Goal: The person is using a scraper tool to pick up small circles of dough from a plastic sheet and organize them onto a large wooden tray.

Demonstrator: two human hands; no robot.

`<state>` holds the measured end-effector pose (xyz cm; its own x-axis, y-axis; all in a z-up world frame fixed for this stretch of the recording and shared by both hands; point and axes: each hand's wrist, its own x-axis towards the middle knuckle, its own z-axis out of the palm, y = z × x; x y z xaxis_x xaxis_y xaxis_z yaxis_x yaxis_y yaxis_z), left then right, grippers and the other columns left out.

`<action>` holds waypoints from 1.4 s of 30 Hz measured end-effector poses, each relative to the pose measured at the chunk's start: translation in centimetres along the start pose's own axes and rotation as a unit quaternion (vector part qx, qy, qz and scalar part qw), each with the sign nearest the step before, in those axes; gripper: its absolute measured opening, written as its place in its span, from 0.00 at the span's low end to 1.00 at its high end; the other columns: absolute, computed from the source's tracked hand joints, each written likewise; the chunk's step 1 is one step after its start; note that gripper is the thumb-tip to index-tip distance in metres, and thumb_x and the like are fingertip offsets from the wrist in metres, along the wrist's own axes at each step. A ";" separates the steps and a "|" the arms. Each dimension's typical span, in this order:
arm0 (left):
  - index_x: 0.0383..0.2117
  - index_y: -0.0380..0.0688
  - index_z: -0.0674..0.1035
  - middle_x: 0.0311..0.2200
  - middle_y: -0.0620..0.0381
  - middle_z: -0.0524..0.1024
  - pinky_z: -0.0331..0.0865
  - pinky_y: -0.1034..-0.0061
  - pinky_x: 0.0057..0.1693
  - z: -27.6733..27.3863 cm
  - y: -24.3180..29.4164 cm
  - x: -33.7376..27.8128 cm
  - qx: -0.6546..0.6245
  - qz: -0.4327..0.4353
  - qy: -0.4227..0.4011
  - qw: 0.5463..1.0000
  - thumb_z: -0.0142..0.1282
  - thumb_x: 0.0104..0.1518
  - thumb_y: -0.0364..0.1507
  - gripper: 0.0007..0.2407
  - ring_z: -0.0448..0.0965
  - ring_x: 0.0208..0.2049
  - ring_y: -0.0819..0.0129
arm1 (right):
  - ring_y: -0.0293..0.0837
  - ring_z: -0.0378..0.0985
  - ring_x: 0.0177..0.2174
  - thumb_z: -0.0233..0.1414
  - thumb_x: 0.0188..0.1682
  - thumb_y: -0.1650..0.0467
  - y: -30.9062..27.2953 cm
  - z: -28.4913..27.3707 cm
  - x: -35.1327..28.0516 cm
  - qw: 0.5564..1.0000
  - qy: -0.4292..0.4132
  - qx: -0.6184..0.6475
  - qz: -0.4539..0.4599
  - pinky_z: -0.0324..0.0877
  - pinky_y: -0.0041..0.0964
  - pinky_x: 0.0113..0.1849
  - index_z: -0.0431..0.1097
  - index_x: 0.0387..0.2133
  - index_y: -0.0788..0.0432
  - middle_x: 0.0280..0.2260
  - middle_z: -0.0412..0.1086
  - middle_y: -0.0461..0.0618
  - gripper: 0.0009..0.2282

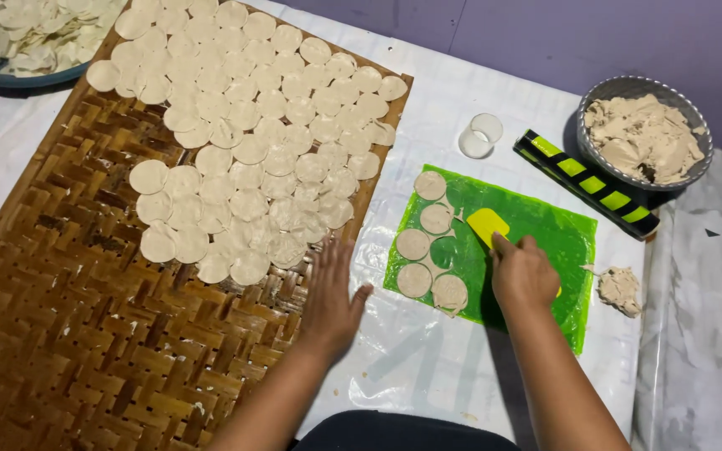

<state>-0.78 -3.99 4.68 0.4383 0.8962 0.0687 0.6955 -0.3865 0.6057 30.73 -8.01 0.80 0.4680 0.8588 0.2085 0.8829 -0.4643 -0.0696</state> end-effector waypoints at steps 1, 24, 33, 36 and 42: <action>0.71 0.39 0.50 0.74 0.44 0.39 0.28 0.54 0.74 1.4 0.0 -0.4 -0.001 0.001 -0.001 1.000 0.37 0.67 0.44 0.31 0.34 0.75 0.48 | 0.49 0.78 0.37 0.58 0.48 0.62 -0.2 0.4 0.6 1.000 0.000 -0.001 0.001 0.74 0.46 0.34 0.80 0.44 0.35 0.35 0.72 0.48 0.10; 0.69 0.32 0.55 0.72 0.38 0.48 0.36 0.54 0.74 7.9 -1.2 -1.7 0.000 0.080 0.018 0.997 0.42 0.68 0.40 0.28 0.42 0.74 0.46 | 0.50 0.78 0.38 0.59 0.48 0.61 0.0 -2.0 -1.8 0.995 -0.061 0.075 0.020 0.73 0.47 0.36 0.79 0.46 0.37 0.35 0.72 0.47 0.12; 0.68 0.33 0.56 0.72 0.38 0.49 0.36 0.54 0.74 7.4 -0.7 -1.8 -0.008 0.077 0.019 0.997 0.42 0.67 0.40 0.28 0.43 0.74 0.45 | 0.49 0.78 0.35 0.59 0.46 0.61 -3.7 -2.4 -3.9 0.992 -0.062 0.103 -0.027 0.73 0.46 0.35 0.79 0.45 0.38 0.33 0.71 0.47 0.13; 0.68 0.32 0.56 0.72 0.37 0.49 0.37 0.54 0.74 7.9 -1.1 -1.9 -0.006 0.088 0.031 0.996 0.42 0.68 0.40 0.28 0.43 0.74 0.45 | 0.49 0.78 0.36 0.59 0.47 0.61 -3.7 -2.2 -3.3 0.966 -0.139 0.208 0.058 0.71 0.44 0.36 0.78 0.47 0.38 0.35 0.72 0.46 0.13; 0.69 0.34 0.56 0.72 0.38 0.49 0.37 0.55 0.74 7.6 -0.9 -1.9 -0.016 0.074 0.024 0.997 0.42 0.68 0.40 0.27 0.43 0.74 0.46 | 0.44 0.77 0.39 0.60 0.47 0.62 3.2 4.2 -3.4 0.867 -0.150 0.475 -0.005 0.70 0.34 0.43 0.77 0.50 0.40 0.39 0.76 0.43 0.16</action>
<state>2.10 -6.97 -2.06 0.5057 0.8400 0.1967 0.6069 -0.5084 0.6109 32.05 -11.52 -4.24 0.3236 0.9453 -0.0401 0.4527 -0.1919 -0.8708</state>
